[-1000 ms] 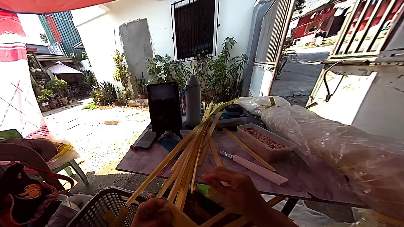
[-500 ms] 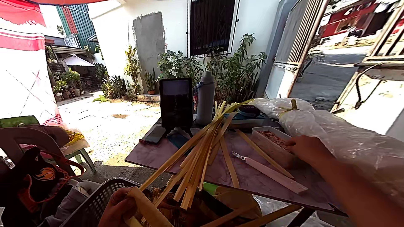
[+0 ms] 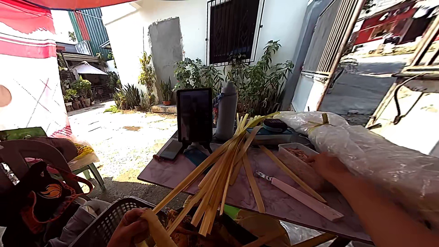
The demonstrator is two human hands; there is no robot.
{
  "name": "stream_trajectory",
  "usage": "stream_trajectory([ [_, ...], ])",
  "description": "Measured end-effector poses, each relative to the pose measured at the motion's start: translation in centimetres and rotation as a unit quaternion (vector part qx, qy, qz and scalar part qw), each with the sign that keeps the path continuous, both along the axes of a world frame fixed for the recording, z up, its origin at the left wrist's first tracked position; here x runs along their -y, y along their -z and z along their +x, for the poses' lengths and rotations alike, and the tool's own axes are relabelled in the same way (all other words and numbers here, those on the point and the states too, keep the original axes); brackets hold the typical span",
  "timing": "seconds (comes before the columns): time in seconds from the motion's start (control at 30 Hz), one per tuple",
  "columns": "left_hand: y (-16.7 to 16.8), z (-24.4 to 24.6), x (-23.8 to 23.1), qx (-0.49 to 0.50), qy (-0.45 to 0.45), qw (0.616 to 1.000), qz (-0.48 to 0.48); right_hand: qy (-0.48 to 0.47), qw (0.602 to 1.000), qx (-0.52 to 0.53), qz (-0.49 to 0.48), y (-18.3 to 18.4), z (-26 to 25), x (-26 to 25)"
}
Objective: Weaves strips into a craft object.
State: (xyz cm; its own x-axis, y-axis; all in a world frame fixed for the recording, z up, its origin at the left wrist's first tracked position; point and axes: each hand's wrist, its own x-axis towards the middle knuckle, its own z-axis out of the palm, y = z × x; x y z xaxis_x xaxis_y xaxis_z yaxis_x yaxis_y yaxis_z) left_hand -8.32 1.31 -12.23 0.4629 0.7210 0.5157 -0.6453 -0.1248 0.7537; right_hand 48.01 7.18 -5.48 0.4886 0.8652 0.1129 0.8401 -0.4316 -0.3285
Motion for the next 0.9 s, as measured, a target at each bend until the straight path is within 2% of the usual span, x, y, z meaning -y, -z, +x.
stream_trajectory([
  [0.17, -0.2, -0.4, -0.7, -0.005, 0.020, 1.000, -0.001, 0.002, 0.999, 0.009, -0.049, -1.0, 0.0, 0.0],
  [0.43, 0.2, -0.9, -1.4, -0.016, 0.009, 1.000, 0.007, -0.005, 0.998, 0.029, 0.047, -0.7, -0.7, 1.0],
  [0.7, -2.8, -2.7, -3.6, -0.069, -0.042, 0.995, 0.051, 0.018, 0.995, 0.022, 0.100, -1.1, -1.2, 1.8],
  [0.9, -4.2, -3.7, -5.8, -0.154, -0.120, 0.981, -0.020, 0.011, 0.992, 0.011, 0.124, -0.3, -0.6, 2.0],
])
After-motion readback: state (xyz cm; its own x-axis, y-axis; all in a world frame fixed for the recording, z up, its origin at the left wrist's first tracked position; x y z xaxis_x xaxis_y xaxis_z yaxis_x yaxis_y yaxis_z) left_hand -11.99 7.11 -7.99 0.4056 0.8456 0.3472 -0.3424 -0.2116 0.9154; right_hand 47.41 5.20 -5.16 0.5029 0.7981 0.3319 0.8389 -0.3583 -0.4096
